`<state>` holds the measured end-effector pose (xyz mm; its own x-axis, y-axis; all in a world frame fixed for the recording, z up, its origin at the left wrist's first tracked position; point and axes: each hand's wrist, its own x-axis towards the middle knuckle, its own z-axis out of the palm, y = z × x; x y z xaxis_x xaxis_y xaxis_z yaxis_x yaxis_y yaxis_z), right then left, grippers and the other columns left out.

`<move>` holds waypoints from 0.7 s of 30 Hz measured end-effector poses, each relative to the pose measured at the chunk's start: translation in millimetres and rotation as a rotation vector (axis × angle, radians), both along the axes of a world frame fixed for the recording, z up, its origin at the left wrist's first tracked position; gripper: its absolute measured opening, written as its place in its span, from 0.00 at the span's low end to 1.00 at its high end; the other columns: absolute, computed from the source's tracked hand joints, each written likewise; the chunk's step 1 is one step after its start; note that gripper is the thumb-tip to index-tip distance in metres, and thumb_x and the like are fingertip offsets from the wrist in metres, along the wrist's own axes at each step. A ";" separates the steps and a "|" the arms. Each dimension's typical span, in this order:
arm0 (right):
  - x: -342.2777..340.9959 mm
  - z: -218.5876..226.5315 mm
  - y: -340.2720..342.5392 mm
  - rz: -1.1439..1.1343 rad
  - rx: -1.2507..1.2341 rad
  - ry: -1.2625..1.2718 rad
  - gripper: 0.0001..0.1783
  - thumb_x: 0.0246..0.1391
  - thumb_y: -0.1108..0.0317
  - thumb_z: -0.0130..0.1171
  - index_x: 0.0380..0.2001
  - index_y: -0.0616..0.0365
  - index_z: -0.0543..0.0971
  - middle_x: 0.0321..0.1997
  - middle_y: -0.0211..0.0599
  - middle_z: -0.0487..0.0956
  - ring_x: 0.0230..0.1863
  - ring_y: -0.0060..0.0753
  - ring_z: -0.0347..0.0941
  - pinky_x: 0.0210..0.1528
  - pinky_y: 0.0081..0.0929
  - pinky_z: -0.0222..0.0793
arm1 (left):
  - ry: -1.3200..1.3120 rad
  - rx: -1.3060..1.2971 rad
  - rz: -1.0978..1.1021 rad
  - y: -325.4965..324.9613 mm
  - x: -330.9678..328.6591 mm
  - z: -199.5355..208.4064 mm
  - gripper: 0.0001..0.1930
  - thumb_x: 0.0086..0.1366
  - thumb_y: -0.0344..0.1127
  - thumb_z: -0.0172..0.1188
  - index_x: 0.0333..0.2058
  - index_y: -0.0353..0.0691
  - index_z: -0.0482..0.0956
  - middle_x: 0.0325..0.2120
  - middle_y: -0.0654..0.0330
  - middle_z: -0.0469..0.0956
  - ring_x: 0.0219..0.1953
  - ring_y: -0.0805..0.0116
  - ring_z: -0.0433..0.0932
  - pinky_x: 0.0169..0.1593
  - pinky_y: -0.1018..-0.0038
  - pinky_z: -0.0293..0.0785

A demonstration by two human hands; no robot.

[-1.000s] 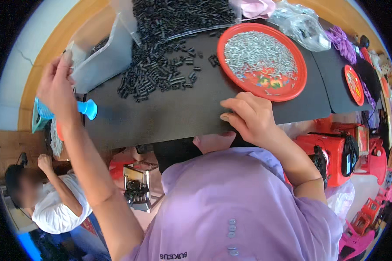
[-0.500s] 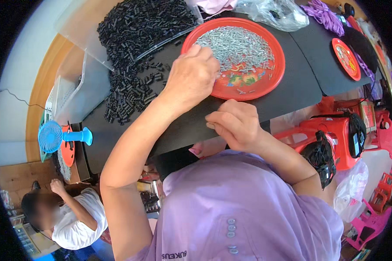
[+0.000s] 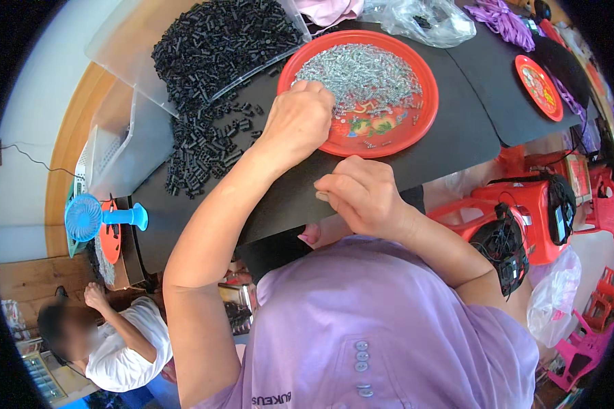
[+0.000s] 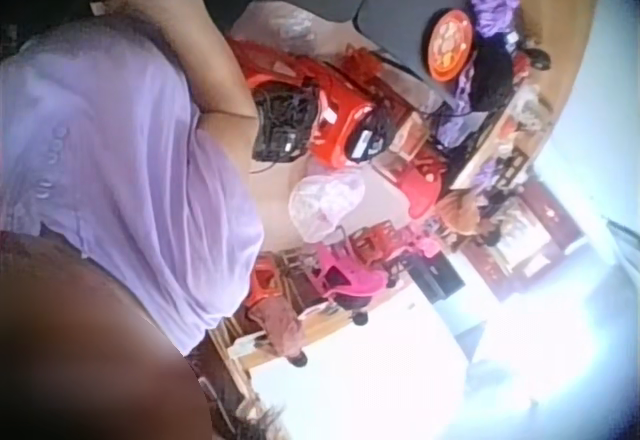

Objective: The person assembles components by picking small metal pins from a plate, taking black plastic pieces, and inserting the pins into the plastic pieces by hand.

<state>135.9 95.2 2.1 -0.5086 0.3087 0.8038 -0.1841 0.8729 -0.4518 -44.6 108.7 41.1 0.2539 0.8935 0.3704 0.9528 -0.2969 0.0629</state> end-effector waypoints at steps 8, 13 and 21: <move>-0.9 1.7 1.6 -0.001 -0.009 0.027 0.13 0.37 0.81 0.65 0.30 0.62 0.77 0.23 0.36 0.73 0.22 0.38 0.71 0.23 0.32 0.65 | -0.435 -0.017 -0.070 -6.1 -9.0 3.2 0.03 0.54 0.27 0.59 0.24 0.35 0.75 0.26 0.55 0.77 0.31 0.57 0.76 0.36 0.64 0.73; 1.7 4.5 1.9 -0.005 -0.067 0.039 0.11 0.40 0.79 0.66 0.31 0.62 0.78 0.23 0.36 0.74 0.21 0.36 0.70 0.23 0.30 0.65 | -1.300 -0.292 0.104 -20.5 -6.0 19.5 0.02 0.58 0.27 0.61 0.30 0.35 0.78 0.24 0.64 0.77 0.23 0.76 0.72 0.29 0.80 0.68; -8.4 53.1 9.7 -0.121 -0.356 0.053 0.09 0.48 0.77 0.63 0.35 0.60 0.79 0.26 0.38 0.75 0.24 0.33 0.74 0.27 0.28 0.68 | -2.061 -0.439 -0.051 -62.3 0.2 25.9 0.06 0.62 0.28 0.57 0.36 0.30 0.75 0.27 0.56 0.78 0.25 0.70 0.75 0.27 0.75 0.69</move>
<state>127.5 104.9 55.2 -0.4122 0.6288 0.6593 -0.1206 0.6796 -0.7236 -44.4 46.4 67.0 -0.1280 0.9865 -0.1019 -0.5746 0.0100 0.8184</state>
